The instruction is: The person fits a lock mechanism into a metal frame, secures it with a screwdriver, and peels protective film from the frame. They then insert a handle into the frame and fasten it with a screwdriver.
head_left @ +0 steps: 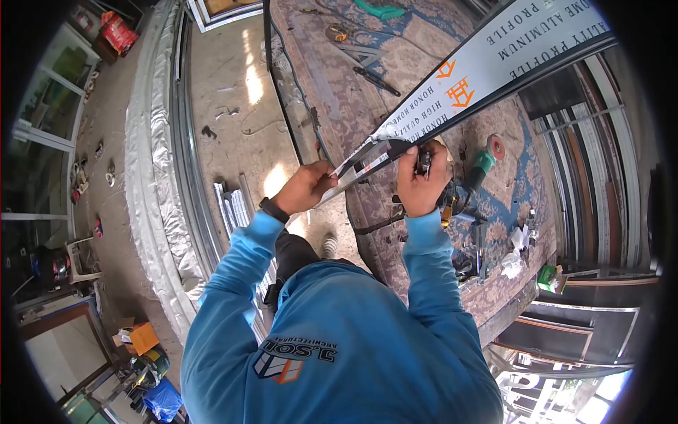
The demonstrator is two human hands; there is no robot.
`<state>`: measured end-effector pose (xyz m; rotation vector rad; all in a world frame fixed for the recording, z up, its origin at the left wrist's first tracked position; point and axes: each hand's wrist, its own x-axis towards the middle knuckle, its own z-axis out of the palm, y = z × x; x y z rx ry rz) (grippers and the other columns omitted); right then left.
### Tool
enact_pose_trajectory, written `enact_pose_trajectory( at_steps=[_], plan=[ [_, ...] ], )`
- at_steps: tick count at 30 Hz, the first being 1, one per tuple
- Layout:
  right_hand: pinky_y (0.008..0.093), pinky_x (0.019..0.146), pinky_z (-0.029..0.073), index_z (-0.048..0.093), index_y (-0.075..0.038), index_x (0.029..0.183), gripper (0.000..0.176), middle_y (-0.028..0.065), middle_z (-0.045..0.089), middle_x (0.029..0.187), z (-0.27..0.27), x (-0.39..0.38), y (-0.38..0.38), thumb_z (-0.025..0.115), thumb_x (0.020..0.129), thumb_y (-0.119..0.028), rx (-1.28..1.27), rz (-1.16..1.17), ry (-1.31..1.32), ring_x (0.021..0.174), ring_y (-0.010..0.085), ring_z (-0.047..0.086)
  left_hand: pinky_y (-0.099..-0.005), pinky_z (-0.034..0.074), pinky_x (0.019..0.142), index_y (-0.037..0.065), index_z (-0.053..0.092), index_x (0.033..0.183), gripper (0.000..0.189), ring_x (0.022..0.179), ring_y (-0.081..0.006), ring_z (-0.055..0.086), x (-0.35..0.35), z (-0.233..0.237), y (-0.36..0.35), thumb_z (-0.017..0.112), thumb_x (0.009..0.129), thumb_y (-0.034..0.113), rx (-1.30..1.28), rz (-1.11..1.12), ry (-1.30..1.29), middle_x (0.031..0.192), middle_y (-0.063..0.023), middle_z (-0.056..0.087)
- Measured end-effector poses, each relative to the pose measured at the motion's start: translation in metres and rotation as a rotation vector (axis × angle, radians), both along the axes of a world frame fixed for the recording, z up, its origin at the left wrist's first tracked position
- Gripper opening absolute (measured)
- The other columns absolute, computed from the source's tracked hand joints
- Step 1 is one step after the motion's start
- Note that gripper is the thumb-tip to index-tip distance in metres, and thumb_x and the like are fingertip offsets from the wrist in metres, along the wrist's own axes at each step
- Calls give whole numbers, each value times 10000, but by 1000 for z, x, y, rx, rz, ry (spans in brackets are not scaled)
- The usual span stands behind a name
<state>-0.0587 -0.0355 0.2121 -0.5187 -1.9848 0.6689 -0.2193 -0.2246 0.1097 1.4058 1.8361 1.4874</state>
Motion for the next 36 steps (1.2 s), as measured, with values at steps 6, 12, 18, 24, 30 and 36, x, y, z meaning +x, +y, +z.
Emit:
enact_pose_trajectory(
  at_steps=[6, 12, 18, 24, 30, 36],
  plan=[
    [448, 682, 534, 597, -22, 1076, 226, 161, 670, 834, -6, -5, -5, 737, 927, -117, -76, -18, 71, 713, 375, 667, -382, 564, 801, 22, 658, 1107, 195, 1019, -282, 719, 13, -21, 33, 775, 952, 43, 211, 139, -117, 1025, -156, 668],
    [434, 672, 532, 577, -20, 1079, 213, 167, 661, 853, -5, -5, -1, 719, 943, -103, 46, 4, 65, 706, 373, 659, -431, 551, 822, -3, 634, 1103, 188, 947, -414, 681, 9, -59, 43, 708, 931, -21, 191, 164, 124, 1047, -188, 654],
    [446, 678, 533, 579, -20, 1076, 223, 179, 652, 854, -5, -6, -3, 728, 936, -109, -2, -9, 52, 711, 385, 661, -376, 535, 836, 15, 633, 1069, 87, 930, -351, 693, 18, -44, 31, 668, 993, -8, 170, 152, -144, 973, -154, 684],
    [438, 676, 535, 577, -10, 1086, 239, 179, 657, 854, 0, -3, 0, 730, 940, -122, 40, 8, 9, 709, 379, 668, -364, 522, 868, 16, 599, 1147, 154, 955, -299, 693, 24, -45, 4, 675, 1014, 39, -182, -72, -192, 993, -136, 687],
    [422, 662, 529, 582, -5, 1064, 225, 171, 663, 857, -13, -4, -1, 731, 939, -119, -59, 12, 65, 700, 351, 672, -438, 518, 956, 38, 524, 1358, 597, 1181, -312, 606, 35, 23, -16, 832, 847, 27, 167, 610, 63, 1269, -151, 592],
    [442, 670, 531, 587, -10, 1066, 227, 175, 669, 872, -7, -6, 2, 737, 943, -129, 35, 1, 42, 720, 375, 672, -427, 531, 915, 44, 669, 1144, 345, 1115, -352, 619, 69, 92, 1, 856, 856, 80, 414, 608, 236, 1182, -192, 580]
  ],
)
